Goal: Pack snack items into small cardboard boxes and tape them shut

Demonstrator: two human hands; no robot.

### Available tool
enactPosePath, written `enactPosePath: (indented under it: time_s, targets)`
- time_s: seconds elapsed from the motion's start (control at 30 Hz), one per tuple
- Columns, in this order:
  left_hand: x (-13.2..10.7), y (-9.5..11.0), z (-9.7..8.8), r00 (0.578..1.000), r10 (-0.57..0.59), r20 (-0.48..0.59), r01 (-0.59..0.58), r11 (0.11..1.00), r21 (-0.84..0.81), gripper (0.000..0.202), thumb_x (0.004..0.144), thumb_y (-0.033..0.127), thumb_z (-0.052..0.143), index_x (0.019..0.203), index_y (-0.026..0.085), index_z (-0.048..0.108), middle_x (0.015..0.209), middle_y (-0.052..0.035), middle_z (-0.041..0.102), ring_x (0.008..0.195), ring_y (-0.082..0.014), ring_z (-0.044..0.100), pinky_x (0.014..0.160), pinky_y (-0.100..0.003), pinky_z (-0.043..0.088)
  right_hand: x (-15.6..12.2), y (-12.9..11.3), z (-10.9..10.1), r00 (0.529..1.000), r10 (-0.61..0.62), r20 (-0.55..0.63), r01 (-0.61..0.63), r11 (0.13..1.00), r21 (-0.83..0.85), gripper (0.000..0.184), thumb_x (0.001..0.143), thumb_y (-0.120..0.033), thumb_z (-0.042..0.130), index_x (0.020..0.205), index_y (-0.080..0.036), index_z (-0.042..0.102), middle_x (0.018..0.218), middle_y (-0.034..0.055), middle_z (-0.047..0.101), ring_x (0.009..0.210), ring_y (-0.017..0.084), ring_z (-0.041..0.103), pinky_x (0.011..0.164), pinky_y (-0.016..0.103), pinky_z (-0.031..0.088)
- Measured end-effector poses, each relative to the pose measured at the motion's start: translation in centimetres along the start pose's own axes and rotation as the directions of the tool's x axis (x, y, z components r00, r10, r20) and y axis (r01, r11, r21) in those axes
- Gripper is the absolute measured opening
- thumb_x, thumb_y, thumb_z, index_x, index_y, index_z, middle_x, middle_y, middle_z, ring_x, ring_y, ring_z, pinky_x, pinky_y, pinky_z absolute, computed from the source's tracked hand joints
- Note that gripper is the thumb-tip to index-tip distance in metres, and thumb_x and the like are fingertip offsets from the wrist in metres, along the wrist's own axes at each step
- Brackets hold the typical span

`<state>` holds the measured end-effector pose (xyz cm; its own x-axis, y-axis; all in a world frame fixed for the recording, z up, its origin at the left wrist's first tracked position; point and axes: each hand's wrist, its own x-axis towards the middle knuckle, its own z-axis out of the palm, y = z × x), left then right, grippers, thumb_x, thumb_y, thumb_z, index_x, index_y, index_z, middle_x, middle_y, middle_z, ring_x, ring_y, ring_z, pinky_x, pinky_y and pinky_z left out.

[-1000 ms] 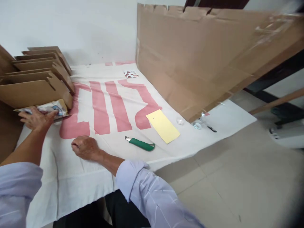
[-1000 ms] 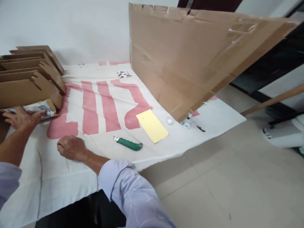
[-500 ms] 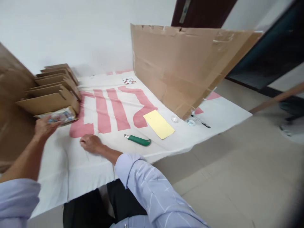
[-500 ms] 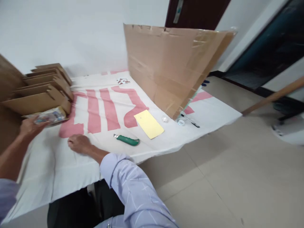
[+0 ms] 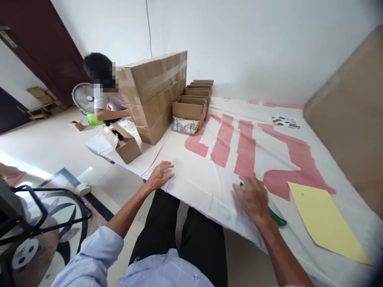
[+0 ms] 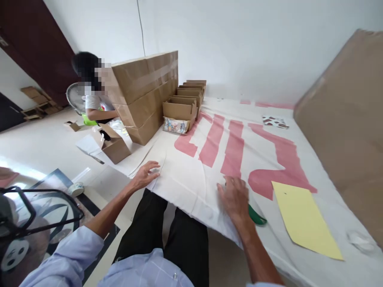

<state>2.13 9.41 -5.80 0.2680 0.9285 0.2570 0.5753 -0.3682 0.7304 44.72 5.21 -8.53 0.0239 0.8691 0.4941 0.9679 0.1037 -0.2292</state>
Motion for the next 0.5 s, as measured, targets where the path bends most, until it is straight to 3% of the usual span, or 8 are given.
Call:
enactPosePath:
  time_s: [0.1, 0.2, 0.33, 0.5]
  targets:
    - [-3.8, -1.9, -1.8, 0.991, -0.100, -0.087, 0.099, 0.995, -0.019, 0.030, 0.091, 0.035, 0.076, 0.117, 0.023, 0.083, 0.137, -0.0171, 0.074, 0.120, -0.0305, 0.075, 0.086, -0.042, 0.068, -3.1, 2.9, -0.7, 0.999, 0.033, 0.025, -0.030, 0.994, -0.105, 0.031, 0.102, -0.040, 0.057, 0.122, -0.024, 0.073, 0.121, 0.0184, 0.074, 0.114, 0.040, 0.065, 0.085, 0.050, 0.051]
    - [-6.1, -3.6, -4.4, 0.957, -0.213, -0.195, 0.210, 0.977, -0.034, 0.031, 0.089, 0.044, 0.076, 0.109, 0.022, 0.082, 0.131, -0.0164, 0.077, 0.115, -0.0309, 0.077, 0.084, -0.042, 0.068, -4.6, 4.1, -0.9, 0.998, 0.055, 0.033, -0.049, 0.988, -0.147, 0.032, 0.103, -0.043, 0.052, 0.120, -0.025, 0.073, 0.118, 0.0182, 0.074, 0.107, 0.040, 0.065, 0.081, 0.050, 0.049]
    - [-8.2, -5.8, -8.5, 0.854, -0.364, -0.371, 0.376, 0.926, -0.043, 0.045, 0.078, 0.060, 0.077, 0.101, 0.021, 0.080, 0.118, -0.0151, 0.079, 0.107, -0.0330, 0.078, 0.081, -0.043, 0.069, -4.6, 3.4, -1.2, 0.995, 0.094, 0.032, -0.088, 0.982, -0.169, 0.025, 0.103, -0.033, 0.053, 0.116, -0.023, 0.073, 0.111, 0.0172, 0.075, 0.103, 0.036, 0.064, 0.083, 0.047, 0.048]
    - [-9.8, -8.7, -12.4, 0.718, -0.508, -0.475, 0.529, 0.842, -0.100, 0.051, 0.062, 0.061, 0.081, 0.097, 0.024, 0.080, 0.098, -0.0097, 0.081, 0.097, -0.0355, 0.078, 0.094, -0.054, 0.067, -3.4, 0.7, -1.7, 0.981, 0.158, 0.109, -0.137, 0.975, -0.176, 0.020, 0.102, -0.024, 0.057, 0.114, -0.020, 0.073, 0.110, 0.0162, 0.074, 0.106, 0.033, 0.063, 0.087, 0.042, 0.046]
